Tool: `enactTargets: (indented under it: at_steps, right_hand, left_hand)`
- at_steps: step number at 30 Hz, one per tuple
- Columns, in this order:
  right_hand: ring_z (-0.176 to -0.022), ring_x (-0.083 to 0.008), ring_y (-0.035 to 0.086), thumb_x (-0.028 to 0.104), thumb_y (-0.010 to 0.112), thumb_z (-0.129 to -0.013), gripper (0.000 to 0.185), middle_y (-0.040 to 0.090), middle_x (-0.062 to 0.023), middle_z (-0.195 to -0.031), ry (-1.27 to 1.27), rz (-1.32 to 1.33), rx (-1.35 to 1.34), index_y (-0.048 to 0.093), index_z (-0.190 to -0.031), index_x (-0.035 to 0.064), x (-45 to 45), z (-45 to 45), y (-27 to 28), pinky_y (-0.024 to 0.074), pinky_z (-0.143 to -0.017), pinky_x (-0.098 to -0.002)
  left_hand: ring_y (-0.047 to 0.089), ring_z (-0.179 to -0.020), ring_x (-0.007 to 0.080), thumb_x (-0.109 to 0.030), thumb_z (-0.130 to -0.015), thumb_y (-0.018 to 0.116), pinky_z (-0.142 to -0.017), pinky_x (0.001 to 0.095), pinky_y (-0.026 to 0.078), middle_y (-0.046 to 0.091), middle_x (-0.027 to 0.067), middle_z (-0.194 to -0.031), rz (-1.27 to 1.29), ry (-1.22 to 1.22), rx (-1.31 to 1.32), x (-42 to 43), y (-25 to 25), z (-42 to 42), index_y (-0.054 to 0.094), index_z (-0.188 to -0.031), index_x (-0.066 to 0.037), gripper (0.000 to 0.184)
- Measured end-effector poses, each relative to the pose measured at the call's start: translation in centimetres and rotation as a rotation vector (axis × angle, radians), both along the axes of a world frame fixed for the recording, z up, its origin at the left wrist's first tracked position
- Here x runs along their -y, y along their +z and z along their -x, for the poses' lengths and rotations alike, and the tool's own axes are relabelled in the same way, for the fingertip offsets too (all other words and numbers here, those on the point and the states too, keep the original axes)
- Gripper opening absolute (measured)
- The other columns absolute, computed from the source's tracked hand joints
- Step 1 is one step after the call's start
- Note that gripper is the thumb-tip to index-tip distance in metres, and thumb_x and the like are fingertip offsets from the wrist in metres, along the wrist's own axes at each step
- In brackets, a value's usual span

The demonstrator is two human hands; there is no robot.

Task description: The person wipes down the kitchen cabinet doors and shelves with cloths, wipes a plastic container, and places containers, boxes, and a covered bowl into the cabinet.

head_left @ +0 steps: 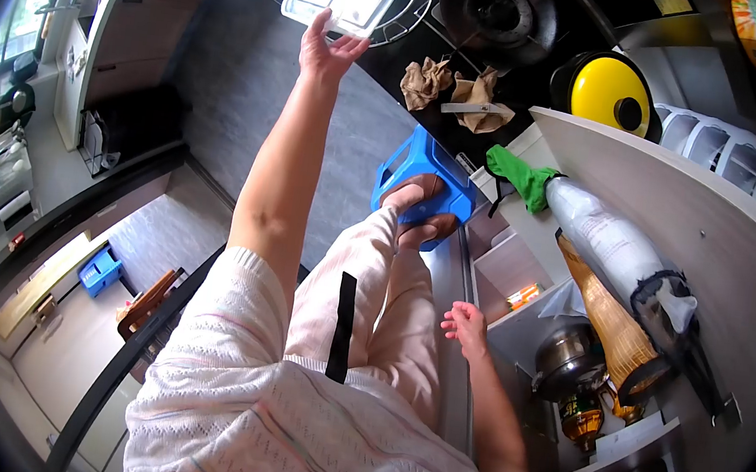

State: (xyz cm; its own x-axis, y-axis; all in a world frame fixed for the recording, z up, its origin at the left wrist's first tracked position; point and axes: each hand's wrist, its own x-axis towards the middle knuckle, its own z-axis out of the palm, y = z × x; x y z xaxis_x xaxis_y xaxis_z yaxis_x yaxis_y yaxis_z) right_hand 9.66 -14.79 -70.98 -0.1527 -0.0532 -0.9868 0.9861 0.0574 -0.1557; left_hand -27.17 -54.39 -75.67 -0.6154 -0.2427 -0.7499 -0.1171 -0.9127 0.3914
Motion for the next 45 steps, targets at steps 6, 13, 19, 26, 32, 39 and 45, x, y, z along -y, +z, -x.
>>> enactTargets:
  at_steps: [6, 13, 19, 26, 32, 39, 45]
  right_hand:
    - [-0.065, -0.0121, 0.060, 0.020, 0.054, -0.090, 0.029, 0.061, -0.0057, -0.088, -0.080, -0.011, -0.159, 0.050, -0.114, 0.0043, 0.9, 5.8, 3.4, 0.0464, -0.047, -0.0224]
    - [-0.088, -0.0147, 0.060, 0.035, 0.063, -0.084, 0.061, 0.058, -0.0089, -0.107, -0.197, 0.198, -0.458, 0.037, -0.131, 0.0060, 2.8, 15.5, 12.2, 0.0506, -0.061, -0.0259]
    - [-0.104, -0.0196, 0.053, 0.037, 0.074, -0.072, 0.100, 0.049, -0.0096, -0.121, -0.261, 0.473, -0.501, 0.007, -0.142, 0.0122, 3.5, 12.2, 17.4, 0.0522, -0.071, -0.0306]
    - [-0.095, -0.0151, 0.053, 0.034, 0.076, -0.068, 0.094, 0.052, -0.0085, -0.112, -0.274, 0.336, -0.541, 0.020, -0.141, 0.0164, 2.9, 5.5, 17.9, 0.0480, -0.062, -0.0267]
    - [-0.103, -0.0176, 0.050, 0.035, 0.070, -0.073, 0.086, 0.052, -0.0075, -0.113, -0.353, 0.246, -0.511, 0.023, -0.140, 0.0138, -2.2, -0.4, 21.8, 0.0491, -0.067, -0.0308]
    - [-0.119, -0.0243, 0.041, 0.037, 0.061, -0.083, 0.078, 0.039, -0.0108, -0.132, -1.060, -0.173, -0.588, 0.016, -0.142, 0.0131, -2.5, -8.4, 26.5, 0.0499, -0.078, -0.0416]
    - [-0.123, -0.0238, 0.036, 0.031, 0.054, -0.089, 0.062, 0.028, -0.0077, -0.139, -1.327, -0.154, -0.747, 0.020, -0.139, 0.0143, 3.2, -10.6, 30.8, 0.0475, -0.084, -0.0454]
  left_hand:
    - [0.044, -0.118, 0.0335, -0.016, -0.080, 0.063, -0.098, 0.0548, 0.034, 0.045, 0.0177, -0.126, 0.137, -0.273, -0.118, 3.1, 5.1, -8.8, 0.044, -0.121, -0.005, 0.047]
    - [0.046, -0.115, 0.0284, -0.023, -0.073, 0.072, -0.098, 0.0445, 0.036, 0.044, 0.0136, -0.128, 0.218, -0.781, -0.132, 3.4, 14.1, -18.3, 0.025, -0.140, -0.007, 0.083]
    - [0.042, -0.121, 0.0255, -0.022, -0.072, 0.074, -0.098, 0.0380, 0.035, 0.041, 0.0161, -0.134, 0.250, -1.108, -0.174, 0.1, 18.9, -21.5, 0.021, -0.141, -0.006, 0.089]
    - [0.044, -0.120, 0.0279, -0.028, -0.070, 0.076, -0.097, 0.0448, 0.038, 0.048, 0.0126, -0.127, 0.148, -1.395, -0.330, -1.2, 19.2, -21.2, 0.036, -0.132, 0.000, 0.079]
    - [0.051, -0.111, 0.0308, -0.027, -0.069, 0.077, -0.096, 0.0455, 0.039, 0.050, 0.0165, -0.123, -0.296, -1.646, -0.187, -7.9, 20.0, -19.6, 0.031, -0.133, 0.000, 0.083]
    - [0.052, -0.110, 0.0290, -0.022, -0.064, 0.079, -0.095, 0.0413, 0.040, 0.051, 0.0141, -0.119, -0.375, -1.928, -0.289, -19.2, 22.8, -19.7, 0.031, -0.132, 0.001, 0.086]
    - [0.051, -0.109, 0.0257, -0.023, -0.062, 0.079, -0.093, 0.0385, 0.040, 0.050, 0.0114, -0.119, -0.440, -2.013, -0.490, -27.4, 28.1, -21.0, 0.033, -0.130, 0.001, 0.086]
